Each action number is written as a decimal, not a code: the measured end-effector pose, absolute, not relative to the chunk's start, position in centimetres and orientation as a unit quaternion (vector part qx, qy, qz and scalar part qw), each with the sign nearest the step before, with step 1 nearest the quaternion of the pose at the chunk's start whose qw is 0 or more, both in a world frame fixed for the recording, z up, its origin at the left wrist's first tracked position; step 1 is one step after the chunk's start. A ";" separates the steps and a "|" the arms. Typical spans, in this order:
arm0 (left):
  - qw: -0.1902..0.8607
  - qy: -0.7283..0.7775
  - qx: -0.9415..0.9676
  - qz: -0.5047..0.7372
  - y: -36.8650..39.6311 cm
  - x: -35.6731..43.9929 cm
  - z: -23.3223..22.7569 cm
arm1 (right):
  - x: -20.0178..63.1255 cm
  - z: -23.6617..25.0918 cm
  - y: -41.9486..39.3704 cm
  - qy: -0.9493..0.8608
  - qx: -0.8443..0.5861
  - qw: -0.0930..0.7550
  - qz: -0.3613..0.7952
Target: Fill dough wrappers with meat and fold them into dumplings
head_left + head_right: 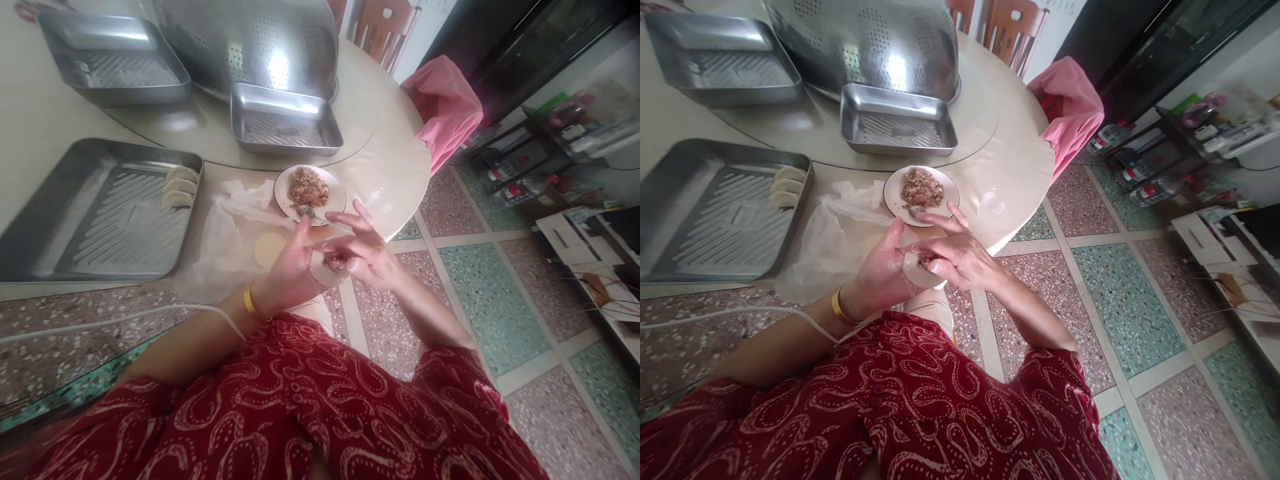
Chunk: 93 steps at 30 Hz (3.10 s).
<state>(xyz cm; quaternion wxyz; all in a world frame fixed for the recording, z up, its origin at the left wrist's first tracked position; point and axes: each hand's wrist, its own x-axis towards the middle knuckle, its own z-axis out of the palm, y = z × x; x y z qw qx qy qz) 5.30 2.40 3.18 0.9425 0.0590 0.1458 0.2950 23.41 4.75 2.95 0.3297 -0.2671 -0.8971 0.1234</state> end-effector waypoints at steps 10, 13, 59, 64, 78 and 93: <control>0.943 0.114 0.101 0.297 2.3 5.2 2.9 | 23.8 3.1 5.5 -0.872 -0.285 0.357 0.174; 0.934 0.134 0.087 0.320 2.3 5.2 3.2 | 24.1 3.1 5.5 -0.854 -0.310 0.384 0.167; 0.926 0.146 0.177 0.298 2.4 5.1 2.5 | 22.7 6.0 5.3 -0.799 -0.410 0.338 0.281; 0.921 0.141 0.180 0.315 2.4 5.1 2.8 | 22.6 5.1 5.7 -0.839 -0.378 0.367 0.135; 0.913 0.140 0.152 0.351 2.8 3.7 5.2 | 24.7 -0.4 2.4 -0.820 -0.327 0.437 -0.170; 0.910 0.159 0.169 0.345 1.0 4.1 7.6 | 22.9 -1.6 1.8 -0.768 -0.315 0.516 -0.209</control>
